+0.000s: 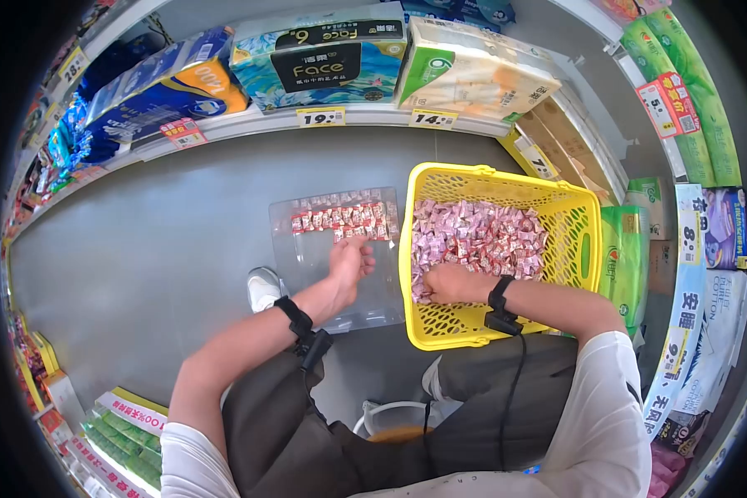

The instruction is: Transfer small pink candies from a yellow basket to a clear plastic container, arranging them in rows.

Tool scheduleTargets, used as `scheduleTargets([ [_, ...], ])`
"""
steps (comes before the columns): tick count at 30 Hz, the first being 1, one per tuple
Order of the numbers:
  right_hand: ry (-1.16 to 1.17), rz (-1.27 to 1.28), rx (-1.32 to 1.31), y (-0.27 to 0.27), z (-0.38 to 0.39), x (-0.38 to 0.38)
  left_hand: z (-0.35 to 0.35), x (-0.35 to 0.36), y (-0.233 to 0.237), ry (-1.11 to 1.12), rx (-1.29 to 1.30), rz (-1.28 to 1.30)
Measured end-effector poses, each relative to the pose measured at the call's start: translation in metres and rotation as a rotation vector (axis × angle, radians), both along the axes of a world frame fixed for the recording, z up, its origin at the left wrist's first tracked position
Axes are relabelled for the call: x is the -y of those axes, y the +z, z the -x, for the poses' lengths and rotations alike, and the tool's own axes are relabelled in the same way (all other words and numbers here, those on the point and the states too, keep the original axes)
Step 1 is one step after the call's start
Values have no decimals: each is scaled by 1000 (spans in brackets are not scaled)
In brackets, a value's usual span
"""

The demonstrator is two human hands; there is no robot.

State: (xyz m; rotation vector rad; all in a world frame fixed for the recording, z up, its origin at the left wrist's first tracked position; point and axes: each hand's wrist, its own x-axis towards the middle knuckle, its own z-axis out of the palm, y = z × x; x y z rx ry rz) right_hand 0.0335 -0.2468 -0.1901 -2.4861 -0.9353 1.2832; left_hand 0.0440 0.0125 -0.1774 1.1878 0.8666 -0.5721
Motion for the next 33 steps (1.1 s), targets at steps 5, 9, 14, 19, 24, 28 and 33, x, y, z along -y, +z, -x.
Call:
scheduleTargets([
  [5,108,64,71,1,2,-17,15,4,-5,18,-75,81],
  [9,135,131,35,41,-10,-29,13,-2,3,17,-20,129],
  [14,-197,-149,-135,83,-45,-20,13,-10,11,37,125,210],
  [19,-666,-533,-470,125,-45,-14,11,-11,37,56,217,360],
  [24,-960,-828,-551,116,-31,-35,4,-12,59,-48,324,476],
  [28,-972,-810,-542,118,-25,-49,2,-10,65,-189,488,430],
  [33,-983,-892,-415,112,-24,-53,2,-6,59,-173,472,414],
])
